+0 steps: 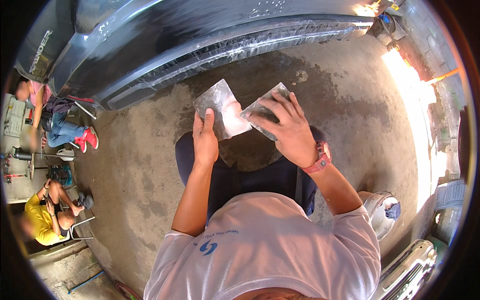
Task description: The person rubs two sanding pads together, then uses one to sand the rear bumper of a dark gray SUV. The person repeatedly rubs the sanding pad over the bumper surface in a back-and-forth motion.
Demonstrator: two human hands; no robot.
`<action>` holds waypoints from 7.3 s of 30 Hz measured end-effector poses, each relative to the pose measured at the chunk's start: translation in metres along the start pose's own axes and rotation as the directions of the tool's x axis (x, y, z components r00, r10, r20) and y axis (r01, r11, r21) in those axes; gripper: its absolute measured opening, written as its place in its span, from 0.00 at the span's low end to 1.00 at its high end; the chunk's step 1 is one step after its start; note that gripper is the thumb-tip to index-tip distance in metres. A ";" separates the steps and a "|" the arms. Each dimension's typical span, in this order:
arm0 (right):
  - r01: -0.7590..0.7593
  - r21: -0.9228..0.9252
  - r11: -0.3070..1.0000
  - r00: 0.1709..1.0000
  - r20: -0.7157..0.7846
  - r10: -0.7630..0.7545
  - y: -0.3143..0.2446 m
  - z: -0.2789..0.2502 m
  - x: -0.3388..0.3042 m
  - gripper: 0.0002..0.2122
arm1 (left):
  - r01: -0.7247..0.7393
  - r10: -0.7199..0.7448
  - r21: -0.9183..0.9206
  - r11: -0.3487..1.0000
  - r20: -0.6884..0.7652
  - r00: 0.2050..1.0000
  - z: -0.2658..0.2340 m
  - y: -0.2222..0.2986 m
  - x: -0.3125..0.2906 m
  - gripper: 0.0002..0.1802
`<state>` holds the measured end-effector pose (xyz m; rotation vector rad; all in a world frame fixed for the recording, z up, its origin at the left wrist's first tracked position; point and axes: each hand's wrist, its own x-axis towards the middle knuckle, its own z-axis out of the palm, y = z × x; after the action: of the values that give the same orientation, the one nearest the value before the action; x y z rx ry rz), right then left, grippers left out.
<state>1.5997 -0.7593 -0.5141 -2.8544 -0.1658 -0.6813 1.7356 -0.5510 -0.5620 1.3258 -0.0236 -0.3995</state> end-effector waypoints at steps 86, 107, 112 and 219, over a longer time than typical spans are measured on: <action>-0.194 -0.125 0.973 0.664 -0.747 0.037 0.181 -0.005 0.170 0.36 | 0.135 -0.217 -0.361 0.923 -0.197 0.956 -0.168 -0.093 0.010 0.25; -0.100 -0.132 0.986 0.726 -0.688 -0.018 0.202 0.047 0.140 0.35 | 0.119 -0.198 -0.347 0.930 -0.202 0.959 -0.175 -0.088 0.001 0.25; -0.190 -0.084 0.978 0.571 -0.820 0.040 0.222 0.000 0.160 0.33 | 0.122 -0.193 -0.347 0.930 -0.179 0.965 -0.179 -0.087 -0.003 0.25; -0.138 0.061 0.989 0.976 0.180 0.125 0.026 0.041 -0.021 0.39 | -0.111 0.113 0.177 0.978 0.001 0.994 -0.019 -0.019 0.003 0.20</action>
<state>1.6027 -0.7764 -0.5643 -2.8219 -0.0262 -0.3896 1.7380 -0.5374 -0.5852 1.4945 -0.1286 -0.3002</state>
